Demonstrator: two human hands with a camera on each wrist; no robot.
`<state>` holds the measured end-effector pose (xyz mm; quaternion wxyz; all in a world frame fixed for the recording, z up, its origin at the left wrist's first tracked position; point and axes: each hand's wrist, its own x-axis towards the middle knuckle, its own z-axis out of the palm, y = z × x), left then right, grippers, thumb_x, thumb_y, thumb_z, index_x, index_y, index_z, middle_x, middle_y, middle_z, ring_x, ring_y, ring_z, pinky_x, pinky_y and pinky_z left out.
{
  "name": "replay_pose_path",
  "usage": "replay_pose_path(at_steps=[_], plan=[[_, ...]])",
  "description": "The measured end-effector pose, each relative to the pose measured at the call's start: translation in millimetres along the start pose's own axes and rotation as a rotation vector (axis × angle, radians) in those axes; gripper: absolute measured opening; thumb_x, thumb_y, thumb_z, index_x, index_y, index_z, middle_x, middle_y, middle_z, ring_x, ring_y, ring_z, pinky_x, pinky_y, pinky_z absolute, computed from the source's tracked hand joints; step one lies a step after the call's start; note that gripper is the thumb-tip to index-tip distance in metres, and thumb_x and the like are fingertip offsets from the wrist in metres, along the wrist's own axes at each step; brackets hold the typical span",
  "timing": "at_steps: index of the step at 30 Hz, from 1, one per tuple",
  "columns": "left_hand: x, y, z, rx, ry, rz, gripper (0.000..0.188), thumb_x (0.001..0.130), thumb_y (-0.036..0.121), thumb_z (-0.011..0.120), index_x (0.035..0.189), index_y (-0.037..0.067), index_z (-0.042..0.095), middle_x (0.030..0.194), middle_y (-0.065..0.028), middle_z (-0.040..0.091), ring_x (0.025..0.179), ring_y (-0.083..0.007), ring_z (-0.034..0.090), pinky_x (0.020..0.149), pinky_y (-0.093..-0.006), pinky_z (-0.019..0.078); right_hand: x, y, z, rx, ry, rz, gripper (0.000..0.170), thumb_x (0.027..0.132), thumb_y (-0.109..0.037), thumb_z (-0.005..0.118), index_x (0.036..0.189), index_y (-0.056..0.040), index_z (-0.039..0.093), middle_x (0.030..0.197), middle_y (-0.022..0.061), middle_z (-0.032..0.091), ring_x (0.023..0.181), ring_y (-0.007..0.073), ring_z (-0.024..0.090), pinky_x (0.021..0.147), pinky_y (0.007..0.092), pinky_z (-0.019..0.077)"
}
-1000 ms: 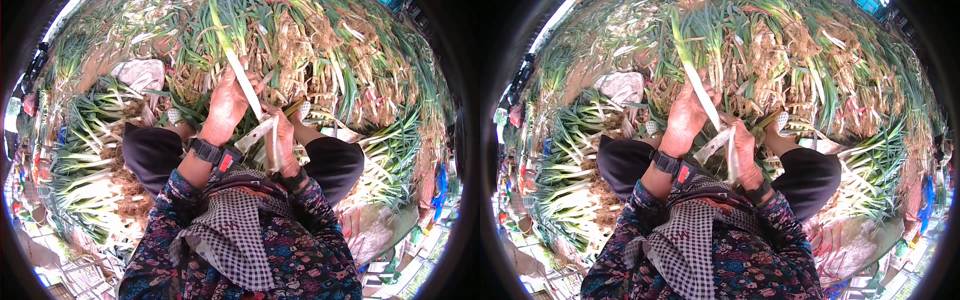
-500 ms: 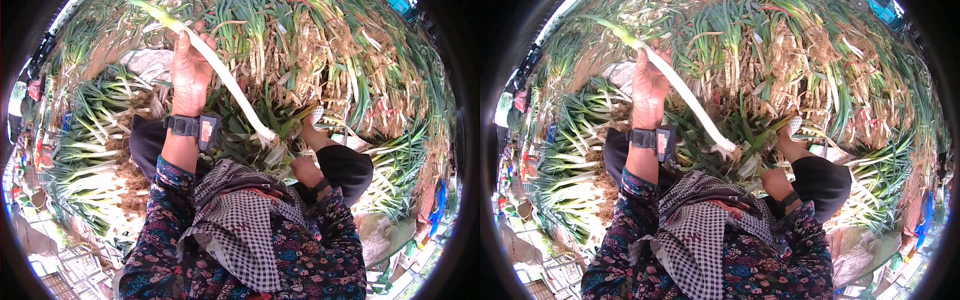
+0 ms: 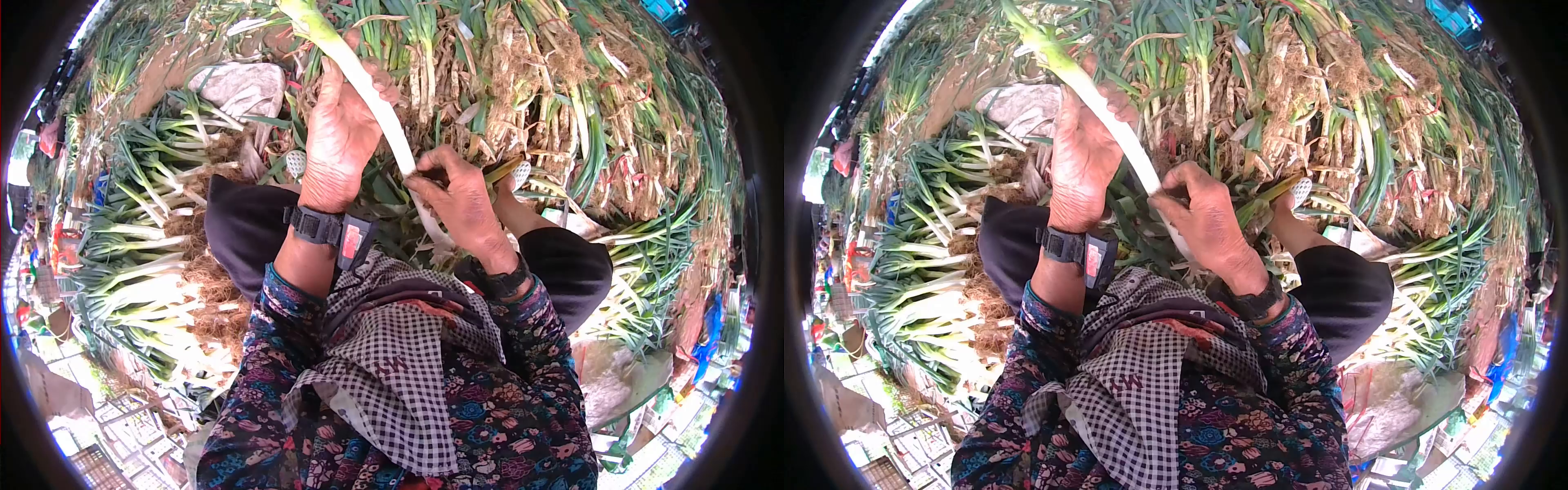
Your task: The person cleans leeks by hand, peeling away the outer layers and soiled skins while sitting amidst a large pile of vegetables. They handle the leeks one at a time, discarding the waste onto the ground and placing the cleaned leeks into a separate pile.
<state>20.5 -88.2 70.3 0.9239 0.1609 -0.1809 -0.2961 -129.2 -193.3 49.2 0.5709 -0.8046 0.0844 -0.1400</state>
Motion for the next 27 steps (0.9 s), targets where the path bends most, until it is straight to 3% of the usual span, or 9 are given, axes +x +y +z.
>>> replay_pose_path(at_steps=[3, 8, 11, 13, 16, 20, 27], plan=[[-5, -3, 5, -0.042, -0.054, 0.008, 0.050, 0.094, 0.034, 0.058, 0.136, 0.013, 0.042, 0.091, -0.0020, 0.050, 0.080, -0.0140, 0.045, 0.075, -0.0302, 0.0406, -4, 2, -3, 0.001, -0.009, 0.015, 0.021, 0.079, -0.001, 0.070, 0.087, 0.0013, 0.051, 0.080, 0.0117, 0.059, 0.071, 0.0196, 0.060, 0.066, 0.0311, 0.0481], [-7, -7, 8, -0.038, -0.060, 0.007, 0.049, 0.093, 0.039, 0.057, 0.135, 0.015, 0.044, 0.089, -0.0020, 0.056, 0.082, -0.0145, 0.051, 0.076, -0.0324, 0.0435, -7, 2, -6, -0.037, -0.028, -0.039, 0.020, 0.079, -0.001, 0.070, 0.086, 0.0007, 0.051, 0.079, 0.0105, 0.059, 0.070, 0.0181, 0.058, 0.066, 0.0300, 0.0476], [-8, -5, 9, -0.037, -0.045, 0.017, 0.047, 0.093, 0.037, 0.058, 0.133, 0.016, 0.046, 0.088, -0.0020, 0.056, 0.082, -0.0146, 0.052, 0.077, -0.0327, 0.0440, -9, 3, -2, -0.063, 0.001, -0.055, 0.018, 0.079, -0.001, 0.070, 0.087, 0.0004, 0.053, 0.080, 0.0114, 0.060, 0.070, 0.0219, 0.061, 0.065, 0.0318, 0.0486], [-9, -6, 11, -0.044, -0.030, 0.025, 0.046, 0.093, 0.037, 0.058, 0.133, 0.016, 0.047, 0.088, -0.0020, 0.056, 0.082, -0.0147, 0.052, 0.078, -0.0330, 0.0444, -10, 2, 3, -0.178, 0.263, -0.163, 0.017, 0.079, -0.001, 0.069, 0.088, 0.0003, 0.055, 0.081, 0.0133, 0.061, 0.071, 0.0289, 0.062, 0.063, 0.0351, 0.0496], [-13, -11, 19, -0.049, 0.042, 0.083, 0.046, 0.092, 0.035, 0.060, 0.132, 0.016, 0.048, 0.089, -0.0025, 0.057, 0.083, -0.0153, 0.054, 0.081, -0.0338, 0.0457, -8, 2, 1, -0.288, 0.306, -0.294, 0.016, 0.079, 0.000, 0.069, 0.090, 0.0001, 0.057, 0.081, 0.0154, 0.060, 0.072, 0.0345, 0.062, 0.061, 0.0380, 0.0496], [-19, -14, 23, -0.089, 0.065, 0.110, 0.036, 0.093, 0.031, 0.059, 0.122, 0.011, 0.052, 0.088, -0.0019, 0.053, 0.083, -0.0171, 0.050, 0.081, -0.0327, 0.0419, -8, 6, -4, -0.266, 0.226, -0.299, 0.014, 0.078, 0.000, 0.068, 0.088, -0.0007, 0.058, 0.082, 0.0156, 0.059, 0.070, 0.0349, 0.061, 0.060, 0.0385, 0.0491], [-22, -21, 28, -0.108, 0.073, 0.150, 0.032, 0.094, 0.031, 0.058, 0.117, 0.009, 0.054, 0.087, -0.0026, 0.053, 0.083, -0.0178, 0.049, 0.080, -0.0340, 0.0419, -6, 10, -3, -0.414, 0.375, -0.354, 0.013, 0.078, 0.000, 0.067, 0.087, -0.0005, 0.058, 0.077, 0.0137, 0.058, 0.065, 0.0330, 0.061, 0.056, 0.0377, 0.0482]])
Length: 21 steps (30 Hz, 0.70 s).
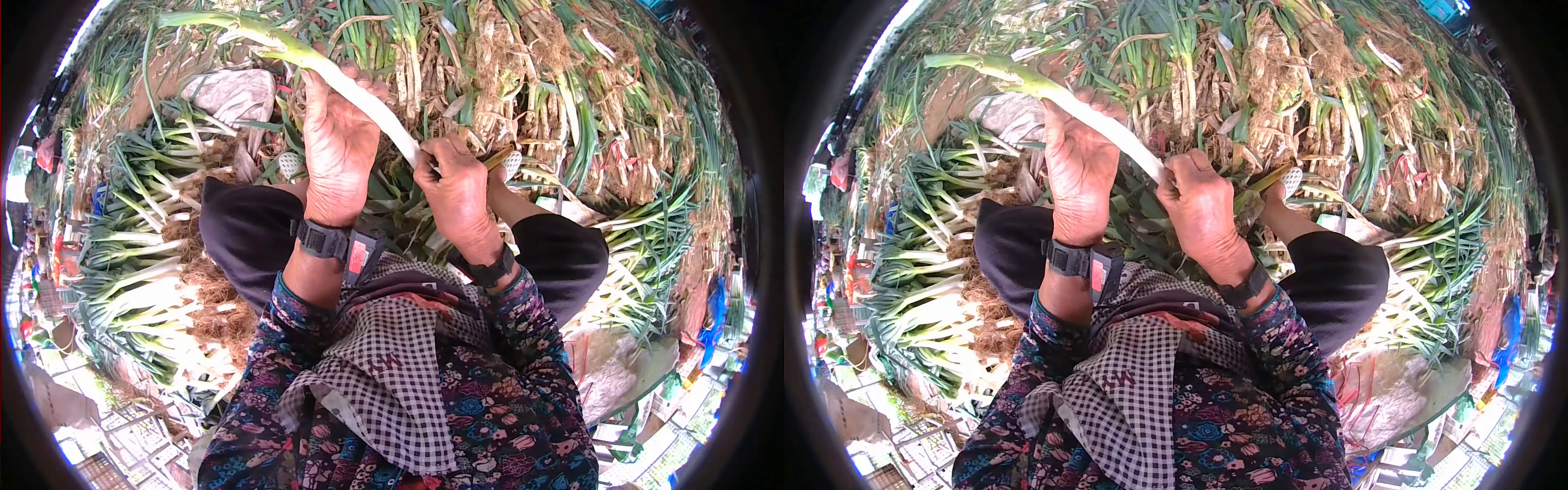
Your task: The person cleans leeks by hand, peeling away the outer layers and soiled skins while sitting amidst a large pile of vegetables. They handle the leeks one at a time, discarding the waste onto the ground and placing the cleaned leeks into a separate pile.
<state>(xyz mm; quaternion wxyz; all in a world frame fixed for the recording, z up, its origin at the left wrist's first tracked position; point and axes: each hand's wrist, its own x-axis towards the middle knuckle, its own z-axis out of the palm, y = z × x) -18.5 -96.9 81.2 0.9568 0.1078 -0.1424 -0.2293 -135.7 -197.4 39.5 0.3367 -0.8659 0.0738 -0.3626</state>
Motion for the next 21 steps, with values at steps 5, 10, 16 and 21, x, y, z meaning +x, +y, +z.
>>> replay_pose_path(at_steps=[5, 10, 16, 21], plan=[[11, 7, -6, -0.004, -0.116, -0.044, 0.042, 0.092, 0.035, 0.059, 0.128, 0.015, 0.050, 0.085, -0.0019, 0.057, 0.078, -0.0141, 0.052, 0.076, -0.0314, 0.0440, -4, -3, -24, 0.768, -0.166, 0.638, 0.006, 0.090, -0.006, 0.055, 0.088, -0.0008, 0.055, 0.080, 0.0081, 0.063, 0.061, 0.0131, 0.060, 0.053, 0.0281, 0.0497], [23, 36, -16, -0.111, 0.010, -0.005, 0.037, 0.092, 0.034, 0.059, 0.122, 0.014, 0.053, 0.081, -0.0026, 0.058, 0.076, -0.0137, 0.052, 0.072, -0.0291, 0.0444, -29, 12, -70, 1.077, -0.392, 0.706, 0.016, 0.095, -0.014, 0.047, 0.088, -0.0006, 0.053, 0.069, 0.0029, 0.057, 0.050, 0.0107, 0.053, 0.050, 0.0238, 0.0458], [13, 16, -30, 0.077, 0.153, -0.021, 0.028, 0.091, 0.034, 0.061, 0.101, 0.008, 0.063, 0.081, -0.0050, 0.060, 0.077, -0.0183, 0.053, 0.076, -0.0334, 0.0442, -78, 61, -73, -0.227, -0.638, 0.014, 0.013, 0.083, -0.013, 0.058, 0.091, -0.0030, 0.055, 0.069, 0.0100, 0.060, 0.061, 0.0279, 0.062, 0.057, 0.0401, 0.0486], [36, 58, -47, 0.097, 0.168, 0.133, 0.025, 0.094, 0.032, 0.057, 0.095, 0.006, 0.058, 0.076, -0.0053, 0.055, 0.075, -0.0174, 0.050, 0.074, -0.0333, 0.0438, -135, 120, -82, -0.419, -1.014, 0.155, 0.020, 0.078, -0.015, 0.061, 0.096, -0.0073, 0.059, 0.080, 0.0170, 0.063, 0.075, 0.0387, 0.063, 0.067, 0.0488, 0.0487]])
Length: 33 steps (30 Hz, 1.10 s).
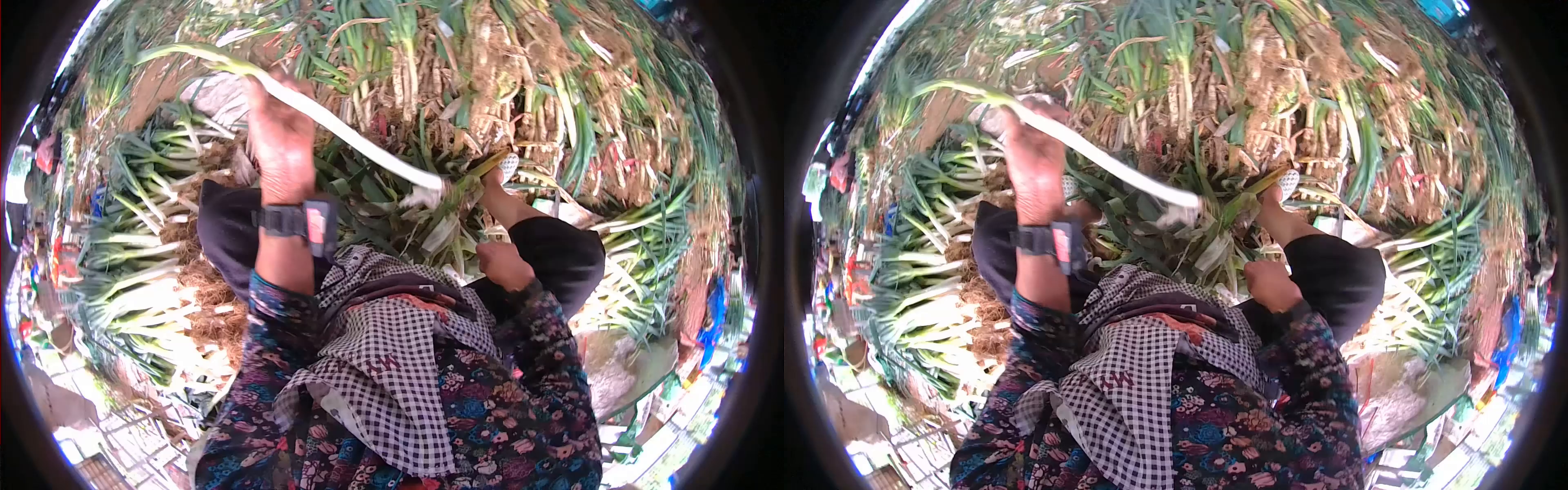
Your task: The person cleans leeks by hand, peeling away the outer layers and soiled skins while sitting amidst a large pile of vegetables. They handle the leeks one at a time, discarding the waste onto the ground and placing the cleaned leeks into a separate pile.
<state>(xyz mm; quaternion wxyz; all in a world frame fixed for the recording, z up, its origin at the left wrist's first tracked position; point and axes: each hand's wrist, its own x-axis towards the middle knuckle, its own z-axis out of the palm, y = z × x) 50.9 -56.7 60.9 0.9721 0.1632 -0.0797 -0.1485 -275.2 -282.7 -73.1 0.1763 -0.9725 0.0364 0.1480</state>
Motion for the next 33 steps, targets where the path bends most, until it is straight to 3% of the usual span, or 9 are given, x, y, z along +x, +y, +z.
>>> replay_pose_path(at_steps=[6, 10, 13, 15, 17, 20, 26, 30, 33], plan=[[17, 15, 0, 0.122, 0.045, 0.000, 0.032, 0.087, 0.030, 0.068, 0.091, 0.000, 0.056, 0.078, -0.0079, 0.055, 0.075, -0.0205, 0.050, 0.073, -0.0338, 0.0444, 62, -73, -91, 0.428, 0.725, -0.136, 0.028, 0.087, -0.013, 0.060, 0.111, -0.0026, 0.052, 0.096, 0.0202, 0.061, 0.089, 0.0399, 0.060, 0.075, 0.0482, 0.0473], [19, 3, -14, 0.069, 0.157, -0.090, 0.030, 0.085, 0.026, 0.071, 0.093, 0.001, 0.058, 0.079, -0.0090, 0.056, 0.076, -0.0206, 0.051, 0.070, -0.0340, 0.0463, 86, -109, -88, 0.371, 0.683, -0.329, 0.026, 0.090, -0.014, 0.059, 0.111, -0.0018, 0.050, 0.093, 0.0203, 0.060, 0.086, 0.0406, 0.059, 0.073, 0.0476, 0.0477], [15, 6, -20, 0.103, 0.222, -0.052, 0.027, 0.086, 0.023, 0.070, 0.095, 0.000, 0.058, 0.082, -0.0097, 0.057, 0.077, -0.0215, 0.052, 0.069, -0.0336, 0.0480, 84, -111, -50, 0.323, 0.483, -0.153, 0.021, 0.092, -0.014, 0.057, 0.107, -0.0011, 0.048, 0.089, 0.0211, 0.059, 0.082, 0.0390, 0.060, 0.068, 0.0459, 0.0471], [12, 2, -28, 0.187, 0.211, -0.041, 0.018, 0.092, 0.021, 0.063, 0.096, 0.004, 0.058, 0.079, -0.0067, 0.060, 0.072, -0.0175, 0.056, 0.068, -0.0321, 0.0518, 74, -111, -41, 0.665, 0.435, -0.124, 0.015, 0.094, -0.012, 0.054, 0.103, -0.0011, 0.047, 0.085, 0.0220, 0.058, 0.075, 0.0384, 0.059, 0.064, 0.0439, 0.0455], [-15, -21, -17, 0.503, 0.121, -0.118, 0.014, 0.100, 0.020, 0.047, 0.100, 0.006, 0.049, 0.078, -0.0081, 0.058, 0.071, -0.0188, 0.058, 0.066, -0.0341, 0.0534, 78, -121, -52, 0.806, 0.394, -0.050, 0.015, 0.094, -0.013, 0.055, 0.098, 0.0002, 0.048, 0.074, 0.0179, 0.055, 0.068, 0.0292, 0.059, 0.059, 0.0396, 0.0442], [-40, -61, -21, 0.321, 0.292, -0.196, 0.017, 0.101, 0.023, 0.044, 0.103, 0.007, 0.050, 0.075, -0.0059, 0.051, 0.063, -0.0161, 0.050, 0.057, -0.0308, 0.0453, 94, -131, -68, 1.241, 0.397, 0.071, 0.024, 0.093, -0.018, 0.060, 0.096, 0.0042, 0.055, 0.068, 0.0009, 0.051, 0.064, 0.0051, 0.049, 0.054, 0.0245, 0.0407], [-23, -64, -59, 0.125, 0.424, -0.311, 0.019, 0.100, 0.025, 0.046, 0.093, 0.008, 0.049, 0.069, 0.0001, 0.040, 0.054, -0.0100, 0.036, 0.048, -0.0245, 0.0314, 62, -140, -61, 1.279, 0.047, 0.070, 0.026, 0.093, -0.020, 0.059, 0.100, 0.0040, 0.060, 0.071, 0.0030, 0.057, 0.065, 0.0071, 0.052, 0.058, 0.0253, 0.0430], [37, -5, -96, 0.332, 0.454, 0.046, 0.018, 0.099, 0.025, 0.047, 0.089, 0.010, 0.044, 0.069, -0.0001, 0.046, 0.054, -0.0110, 0.037, 0.049, -0.0269, 0.0348, 5, -119, -66, 1.050, -0.136, 0.001, 0.022, 0.093, -0.018, 0.058, 0.095, 0.0036, 0.063, 0.076, 0.0071, 0.061, 0.069, 0.0128, 0.056, 0.064, 0.0278, 0.0459], [34, -17, -70, 0.390, 0.328, 0.112, 0.017, 0.099, 0.026, 0.049, 0.094, 0.010, 0.047, 0.069, -0.0006, 0.047, 0.051, -0.0101, 0.039, 0.044, -0.0268, 0.0336, 22, -54, -59, 0.819, 0.052, 0.054, 0.024, 0.093, -0.018, 0.058, 0.105, 0.0027, 0.061, 0.091, 0.0116, 0.063, 0.078, 0.0179, 0.059, 0.071, 0.0292, 0.0474]])
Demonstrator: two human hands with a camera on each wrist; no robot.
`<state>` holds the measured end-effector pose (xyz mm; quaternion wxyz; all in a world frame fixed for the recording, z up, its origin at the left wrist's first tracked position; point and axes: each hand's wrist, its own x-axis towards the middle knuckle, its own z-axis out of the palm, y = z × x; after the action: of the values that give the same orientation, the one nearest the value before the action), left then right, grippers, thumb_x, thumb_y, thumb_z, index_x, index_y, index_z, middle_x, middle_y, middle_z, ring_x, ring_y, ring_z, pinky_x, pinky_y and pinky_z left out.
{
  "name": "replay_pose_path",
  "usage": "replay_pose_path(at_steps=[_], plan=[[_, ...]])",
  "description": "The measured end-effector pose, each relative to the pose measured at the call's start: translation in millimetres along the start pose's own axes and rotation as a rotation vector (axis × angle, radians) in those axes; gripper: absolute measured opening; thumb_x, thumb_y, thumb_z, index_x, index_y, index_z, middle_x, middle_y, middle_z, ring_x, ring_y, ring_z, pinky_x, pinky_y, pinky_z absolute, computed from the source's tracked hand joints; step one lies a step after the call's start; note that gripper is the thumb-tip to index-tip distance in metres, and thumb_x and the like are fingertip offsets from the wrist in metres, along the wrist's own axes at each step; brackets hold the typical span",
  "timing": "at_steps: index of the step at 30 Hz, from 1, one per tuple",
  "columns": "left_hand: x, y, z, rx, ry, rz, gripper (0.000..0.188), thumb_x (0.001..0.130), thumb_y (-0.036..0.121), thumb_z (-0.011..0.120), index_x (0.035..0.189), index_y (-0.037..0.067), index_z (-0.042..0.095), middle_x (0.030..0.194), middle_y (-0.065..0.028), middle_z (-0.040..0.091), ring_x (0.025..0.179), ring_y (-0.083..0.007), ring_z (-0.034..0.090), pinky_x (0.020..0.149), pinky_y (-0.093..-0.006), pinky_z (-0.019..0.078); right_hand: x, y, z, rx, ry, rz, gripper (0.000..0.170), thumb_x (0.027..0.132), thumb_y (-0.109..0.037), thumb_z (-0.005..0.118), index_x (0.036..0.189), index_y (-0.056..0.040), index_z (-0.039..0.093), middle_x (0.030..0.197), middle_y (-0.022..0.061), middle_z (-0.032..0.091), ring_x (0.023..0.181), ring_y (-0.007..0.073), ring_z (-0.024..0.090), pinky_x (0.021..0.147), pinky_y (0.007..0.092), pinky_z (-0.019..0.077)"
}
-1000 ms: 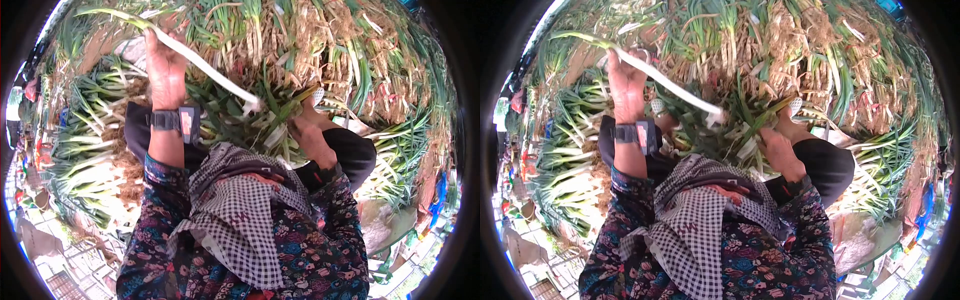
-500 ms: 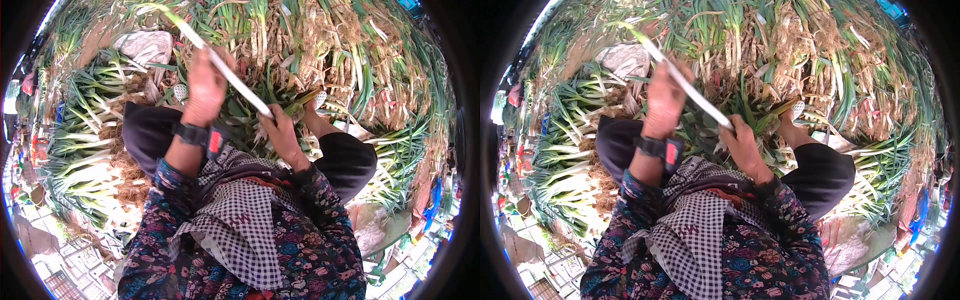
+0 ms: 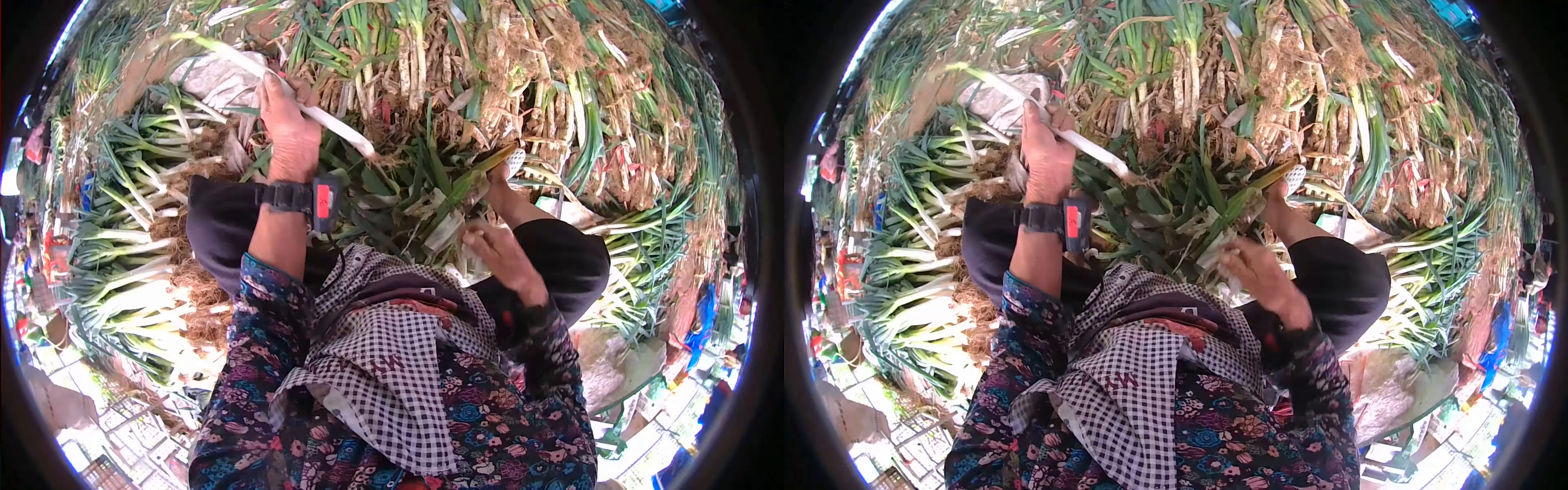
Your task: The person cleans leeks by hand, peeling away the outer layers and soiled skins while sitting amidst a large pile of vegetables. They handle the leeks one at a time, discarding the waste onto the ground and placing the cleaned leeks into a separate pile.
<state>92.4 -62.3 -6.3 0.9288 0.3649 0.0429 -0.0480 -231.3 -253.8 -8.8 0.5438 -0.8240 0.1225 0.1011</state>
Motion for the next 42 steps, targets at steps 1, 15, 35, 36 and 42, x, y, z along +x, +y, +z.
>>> replay_pose_path(at_steps=[1, 15, 35, 36, 42], plan=[[-12, -5, 9, 0.071, -0.045, -0.003, 0.020, 0.099, 0.028, 0.047, 0.095, 0.008, 0.047, 0.069, -0.0007, 0.046, 0.053, -0.0106, 0.039, 0.047, -0.0276, 0.0341, 8, -1, -5, 0.003, 0.013, -0.003, 0.024, 0.093, -0.018, 0.058, 0.105, 0.0027, 0.061, 0.091, 0.0116, 0.063, 0.078, 0.0179, 0.059, 0.071, 0.0292, 0.0474], [-125, -107, 109, 0.686, -1.084, -0.654, 0.049, 0.098, 0.039, 0.050, 0.127, 0.000, 0.055, 0.113, -0.0117, 0.065, 0.103, -0.0205, 0.064, 0.091, -0.0343, 0.0493, -118, -32, -85, 0.736, 1.065, -0.018, 0.019, 0.097, -0.019, 0.051, 0.110, -0.0056, 0.055, 0.078, -0.0021, 0.056, 0.055, 0.0056, 0.047, 0.046, 0.0220, 0.0369], [108, -312, -62, 1.714, -0.564, 0.103, 0.026, 0.089, 0.016, 0.058, 0.108, 0.000, 0.064, 0.090, -0.0112, 0.068, 0.078, -0.0215, 0.066, 0.071, -0.0291, 0.0526, -21, -32, -121, 0.360, 0.484, 0.390, 0.052, 0.065, 0.004, 0.070, 0.114, -0.0027, 0.054, 0.095, 0.0050, 0.058, 0.087, 0.0135, 0.056, 0.077, 0.0270, 0.0468], [98, -316, -44, 1.800, -0.440, 0.105, 0.029, 0.088, 0.020, 0.059, 0.105, -0.002, 0.064, 0.094, -0.0163, 0.067, 0.081, -0.0256, 0.066, 0.072, -0.0329, 0.0531, -4, -27, -108, 0.288, 0.394, 0.385, 0.057, 0.067, 0.008, 0.067, 0.121, -0.0013, 0.051, 0.110, 0.0087, 0.056, 0.102, 0.0179, 0.055, 0.089, 0.0306, 0.0457], [82, -285, 36, 1.384, -0.077, -0.550, 0.046, 0.083, 0.030, 0.069, 0.099, -0.011, 0.059, 0.101, -0.0250, 0.064, 0.089, -0.0325, 0.064, 0.076, -0.0400, 0.0535, 56, 19, -39, -0.049, 0.196, 0.167, 0.057, 0.080, -0.004, 0.069, 0.129, 0.0044, 0.041, 0.126, 0.0249, 0.047, 0.115, 0.0387, 0.050, 0.100, 0.0412, 0.0402]])
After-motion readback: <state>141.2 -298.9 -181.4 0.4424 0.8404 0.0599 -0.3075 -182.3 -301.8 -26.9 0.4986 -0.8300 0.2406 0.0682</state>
